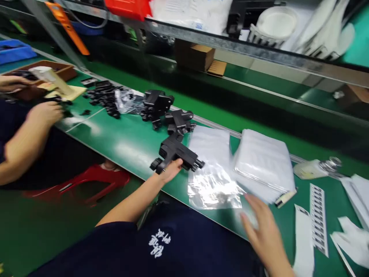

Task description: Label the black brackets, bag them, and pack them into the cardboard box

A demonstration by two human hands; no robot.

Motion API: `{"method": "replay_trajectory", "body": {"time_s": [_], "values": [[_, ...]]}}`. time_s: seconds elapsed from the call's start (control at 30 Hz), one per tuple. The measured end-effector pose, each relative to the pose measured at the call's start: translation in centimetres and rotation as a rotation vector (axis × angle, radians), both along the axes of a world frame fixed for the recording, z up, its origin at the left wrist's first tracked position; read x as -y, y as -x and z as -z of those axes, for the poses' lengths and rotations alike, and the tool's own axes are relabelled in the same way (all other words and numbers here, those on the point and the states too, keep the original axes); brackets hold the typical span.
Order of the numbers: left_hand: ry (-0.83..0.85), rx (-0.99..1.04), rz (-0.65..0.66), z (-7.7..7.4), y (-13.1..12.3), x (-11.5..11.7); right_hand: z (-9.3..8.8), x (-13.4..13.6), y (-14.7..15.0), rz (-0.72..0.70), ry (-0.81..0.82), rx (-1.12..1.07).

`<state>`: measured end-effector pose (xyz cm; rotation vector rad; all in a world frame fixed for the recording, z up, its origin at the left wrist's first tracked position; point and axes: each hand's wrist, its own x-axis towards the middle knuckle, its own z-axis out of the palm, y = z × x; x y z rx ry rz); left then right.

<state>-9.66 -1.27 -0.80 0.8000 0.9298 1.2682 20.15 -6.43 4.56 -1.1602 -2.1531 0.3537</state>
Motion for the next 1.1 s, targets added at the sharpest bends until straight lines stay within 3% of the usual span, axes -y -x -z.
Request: {"method": "replay_trajectory", "body": {"time_s": [0.07,0.13,0.23,0.37,0.43,0.53,0.67,0.73,0.8,0.9,0.97,1.1], "values": [[-0.015,-0.034,0.214,-0.3,-4.7,0.8,0.1,0.9,0.8,0.022,0.001,0.019],[-0.048,-0.135,0.377,-0.9,-7.5,1.5,0.2,0.8,1.4,0.041,0.076,0.034],[-0.039,-0.235,0.53,-2.1,-8.0,1.3,0.5,0.7,0.2,0.136,0.14,-0.01],[0.115,-0.074,0.639,-3.0,-7.3,-0.4,0.6,2.3,-3.3,0.185,0.008,0.006],[0.121,-0.14,0.642,-3.1,-8.3,-0.7,0.6,3.0,-4.5,0.14,-0.021,0.026],[0.077,-0.351,0.524,-3.0,-10.8,-0.4,0.9,3.5,-5.6,0.177,0.116,-0.151],[-0.093,-0.529,0.416,-3.0,-12.5,0.1,2.0,3.6,-6.9,0.435,0.565,-0.657],[-0.193,-0.61,0.405,-3.1,-12.6,0.4,2.7,3.5,-7.1,0.428,0.804,-0.878],[-0.264,-0.679,0.406,-3.2,-12.5,0.7,3.2,3.3,-7.1,0.424,0.938,-1.051],[-0.315,-0.756,0.401,-3.3,-12.6,1.1,3.6,3.2,-7.0,0.439,0.948,-1.17],[-0.29,-0.751,0.394,-3.3,-13.0,1.3,3.7,3.3,-7.1,0.418,0.865,-1.134],[-0.103,-0.585,0.373,-2.9,-14.0,0.9,3.5,4.0,-7.5,0.396,0.446,-0.704]]}}
